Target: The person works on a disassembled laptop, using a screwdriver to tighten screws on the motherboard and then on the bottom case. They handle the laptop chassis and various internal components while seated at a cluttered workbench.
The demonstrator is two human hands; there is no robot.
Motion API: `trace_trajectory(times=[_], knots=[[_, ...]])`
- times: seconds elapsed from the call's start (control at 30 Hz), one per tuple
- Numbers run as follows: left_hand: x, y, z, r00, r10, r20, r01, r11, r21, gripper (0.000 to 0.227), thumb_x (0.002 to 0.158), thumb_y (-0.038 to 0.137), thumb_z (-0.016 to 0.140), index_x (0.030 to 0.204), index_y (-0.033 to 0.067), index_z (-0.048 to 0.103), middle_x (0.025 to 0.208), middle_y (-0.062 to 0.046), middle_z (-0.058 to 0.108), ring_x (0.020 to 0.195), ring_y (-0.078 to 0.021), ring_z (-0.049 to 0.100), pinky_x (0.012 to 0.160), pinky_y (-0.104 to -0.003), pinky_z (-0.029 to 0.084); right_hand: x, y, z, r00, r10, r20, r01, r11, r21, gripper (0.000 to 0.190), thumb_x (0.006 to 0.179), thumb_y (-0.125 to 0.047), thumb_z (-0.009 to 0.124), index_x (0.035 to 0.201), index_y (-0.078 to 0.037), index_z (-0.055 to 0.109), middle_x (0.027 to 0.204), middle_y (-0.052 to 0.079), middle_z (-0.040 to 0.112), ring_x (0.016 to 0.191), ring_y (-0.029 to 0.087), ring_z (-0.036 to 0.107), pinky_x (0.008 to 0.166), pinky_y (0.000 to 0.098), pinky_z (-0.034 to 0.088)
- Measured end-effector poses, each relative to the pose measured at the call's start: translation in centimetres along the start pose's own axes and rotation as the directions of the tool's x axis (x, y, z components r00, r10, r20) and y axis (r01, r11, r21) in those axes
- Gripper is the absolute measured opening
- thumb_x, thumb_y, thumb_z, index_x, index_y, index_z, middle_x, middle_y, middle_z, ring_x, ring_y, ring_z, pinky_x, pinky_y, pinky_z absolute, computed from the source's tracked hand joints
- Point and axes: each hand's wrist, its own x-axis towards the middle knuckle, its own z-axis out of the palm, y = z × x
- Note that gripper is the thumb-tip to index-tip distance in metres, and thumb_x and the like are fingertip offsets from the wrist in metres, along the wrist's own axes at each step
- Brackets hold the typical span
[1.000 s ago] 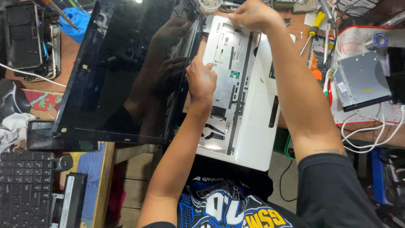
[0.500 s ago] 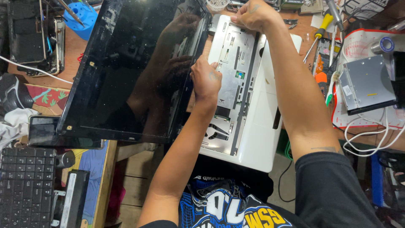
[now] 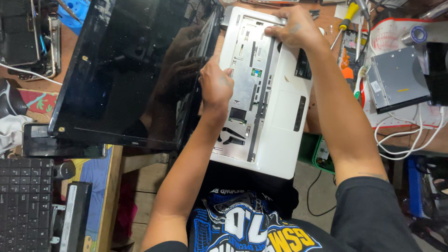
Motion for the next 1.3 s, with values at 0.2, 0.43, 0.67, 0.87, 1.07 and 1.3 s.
trace_trajectory(times=[0.2, 0.43, 0.67, 0.87, 1.07, 1.3], knots=[[-0.3, -0.4, 0.2, 0.999, -0.024, -0.028, 0.022, 0.998, -0.059, 0.031, 0.081, 0.006, 0.078, 0.110, -0.0009, 0.067, 0.098, -0.026, 0.073, 0.098, -0.0423, 0.071, 0.086, -0.046, 0.054, -0.6, 1.0, 0.6, 0.982, 0.186, 0.038, -0.189, 0.977, 0.096, 0.048, 0.086, -0.036, 0.083, 0.124, -0.008, 0.074, 0.097, 0.021, 0.076, 0.092, 0.033, 0.075, 0.088, 0.0387, 0.056], [-0.5, -0.8, -0.3, 0.998, 0.063, -0.029, -0.064, 0.997, -0.050, 0.029, 0.083, 0.008, 0.079, 0.107, -0.0017, 0.066, 0.098, -0.025, 0.073, 0.097, -0.0421, 0.070, 0.085, -0.047, 0.054, -4.7, 1.8, -2.4, 0.812, -0.361, -0.458, 0.413, 0.911, 0.015, 0.023, 0.098, -0.011, 0.080, 0.113, 0.006, 0.074, 0.107, 0.017, 0.078, 0.094, 0.025, 0.074, 0.083, 0.0351, 0.057], [-2.6, 0.4, -3.0, 0.996, 0.085, 0.016, -0.084, 0.995, -0.052, 0.035, 0.088, 0.008, 0.074, 0.120, 0.0004, 0.065, 0.110, -0.020, 0.068, 0.103, -0.0354, 0.067, 0.091, -0.044, 0.051, -16.9, 1.4, -10.6, 0.864, 0.029, -0.503, 0.121, 0.957, 0.264, 0.016, 0.107, 0.000, 0.067, 0.120, 0.004, 0.074, 0.099, 0.009, 0.076, 0.085, 0.011, 0.069, 0.074, 0.0252, 0.055], [-9.3, 2.6, -9.2, 0.921, 0.241, -0.305, -0.303, 0.937, -0.175, 0.027, 0.103, 0.002, 0.068, 0.129, -0.0047, 0.066, 0.123, -0.015, 0.066, 0.109, -0.0222, 0.065, 0.097, -0.031, 0.054, -25.0, -3.5, -6.3, 0.889, 0.348, -0.299, -0.213, 0.889, 0.405, 0.025, 0.103, -0.014, 0.069, 0.122, 0.001, 0.071, 0.093, 0.007, 0.075, 0.079, 0.010, 0.070, 0.072, 0.0258, 0.056], [-15.3, -1.3, -14.4, 0.640, 0.353, -0.683, -0.382, 0.917, 0.116, 0.019, 0.107, 0.016, 0.059, 0.116, -0.0001, 0.058, 0.105, -0.010, 0.056, 0.091, -0.0175, 0.056, 0.083, -0.027, 0.049, -30.0, -5.8, -0.8, 0.829, 0.553, -0.085, -0.420, 0.716, 0.558, 0.036, 0.091, -0.015, 0.075, 0.123, 0.002, 0.068, 0.096, 0.009, 0.076, 0.081, 0.011, 0.069, 0.073, 0.0267, 0.057], [-13.9, -7.2, -17.7, 0.702, 0.287, -0.652, -0.235, 0.957, 0.168, 0.030, 0.112, 0.033, 0.049, 0.101, 0.0053, 0.049, 0.084, -0.003, 0.043, 0.071, -0.0120, 0.044, 0.067, -0.021, 0.043, -31.4, -4.6, 3.2, 0.879, 0.477, -0.003, -0.230, 0.428, 0.874, 0.042, 0.097, -0.006, 0.066, 0.134, 0.009, 0.056, 0.109, 0.014, 0.073, 0.096, 0.014, 0.069, 0.086, 0.0267, 0.055]])
